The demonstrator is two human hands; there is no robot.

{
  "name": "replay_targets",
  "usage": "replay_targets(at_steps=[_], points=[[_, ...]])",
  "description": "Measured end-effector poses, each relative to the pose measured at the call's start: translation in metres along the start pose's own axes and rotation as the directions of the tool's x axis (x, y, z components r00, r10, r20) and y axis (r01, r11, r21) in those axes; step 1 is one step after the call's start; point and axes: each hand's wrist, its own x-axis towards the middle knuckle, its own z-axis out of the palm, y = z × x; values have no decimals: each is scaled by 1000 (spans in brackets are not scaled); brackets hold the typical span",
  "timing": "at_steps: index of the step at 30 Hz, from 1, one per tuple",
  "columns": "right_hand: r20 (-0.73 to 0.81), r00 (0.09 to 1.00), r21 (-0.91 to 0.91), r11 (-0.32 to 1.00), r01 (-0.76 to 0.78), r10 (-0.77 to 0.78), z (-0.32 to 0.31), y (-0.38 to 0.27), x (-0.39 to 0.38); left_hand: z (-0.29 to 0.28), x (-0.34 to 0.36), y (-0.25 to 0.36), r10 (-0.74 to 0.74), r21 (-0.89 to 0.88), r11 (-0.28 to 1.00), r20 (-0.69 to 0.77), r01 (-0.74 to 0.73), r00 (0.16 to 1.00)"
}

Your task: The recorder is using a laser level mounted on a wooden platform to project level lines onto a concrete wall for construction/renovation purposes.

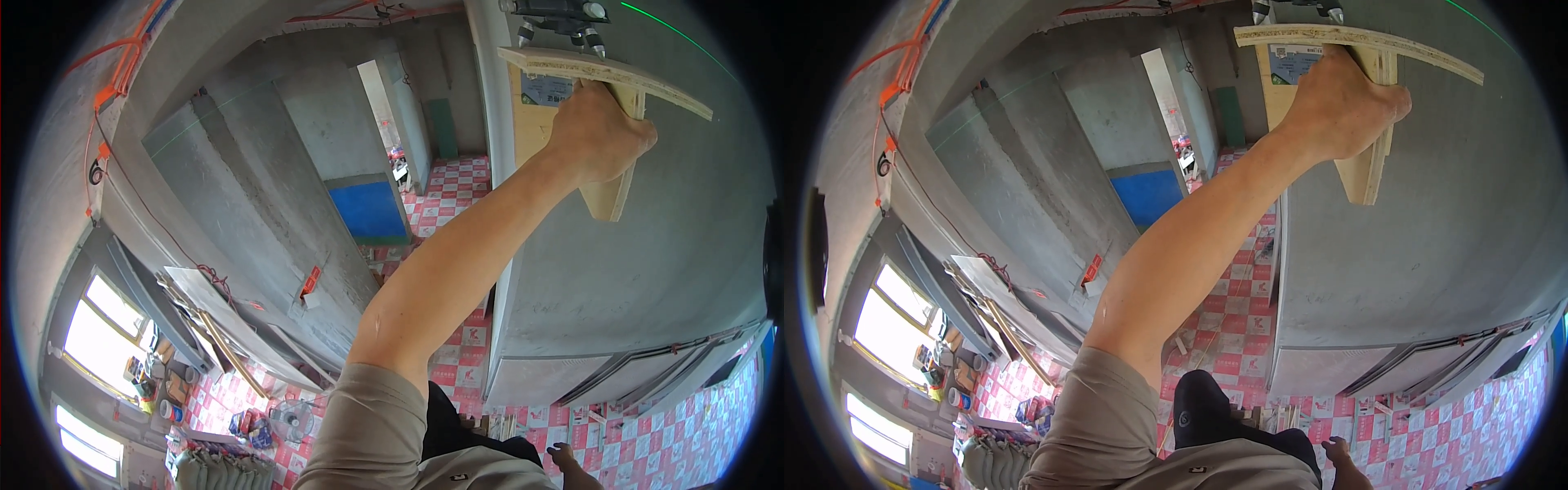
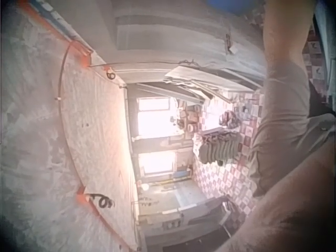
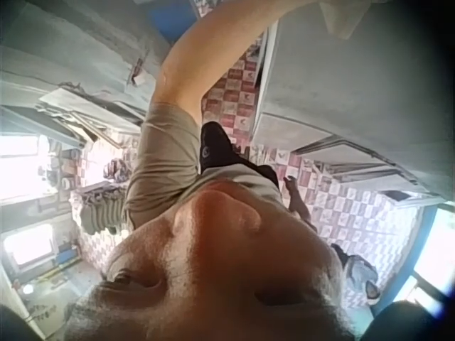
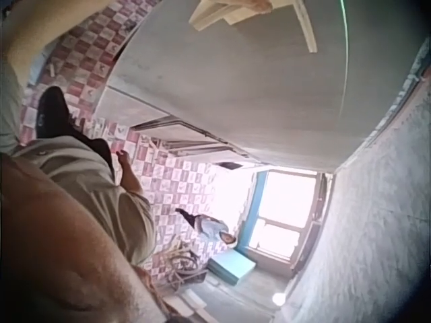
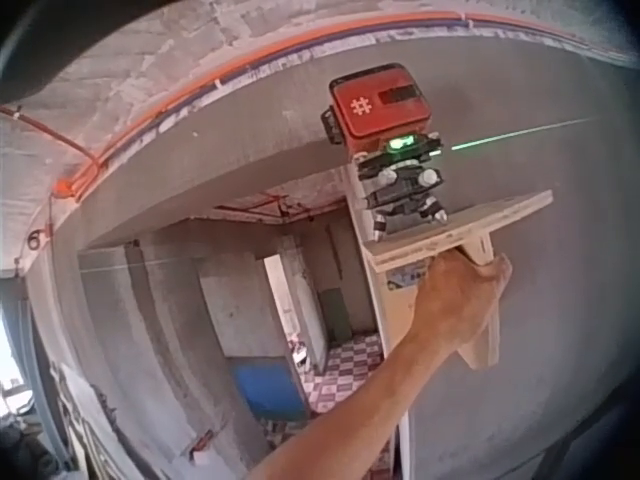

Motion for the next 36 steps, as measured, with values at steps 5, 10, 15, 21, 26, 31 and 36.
replay_targets(at_steps=[5, 10, 15, 21, 26, 31, 36], points=[[12, 1000, 40, 999, -17, 17, -9, -18, -15, 0, 0, -2, -6, -33, 999, 23, 7, 1000], [-4, 1000, -40, 999, 5, -5, -11, -14, -16, 2, 2, -3, 15, 13, 1000, 19, -15, 1000], [5, 1000, -36, 999, 8, -8, -13, -16, -14, 5, 4, -5, 45, 48, 998, -22, -44, 999], [15, 1000, -37, 999, 19, -18, -13, -25, -10, -2, 2, -7, 13, 38, 999, 22, -14, 1000], [-23, 991, -115, 985, 131, -135, -4, -13, 3, 2, 4, -10, 49, 58, 997, -29, -48, 998], [44, 990, -338, 931, 139, -132, 0, 15, 34, 14, 23, -36, 202, 381, 864, 338, -330, 919], [-138, 983, -220, 971, 91, -124, -9, -1, 19, -12, 38, -69, 55, -212, 977, 222, -7, 974]])
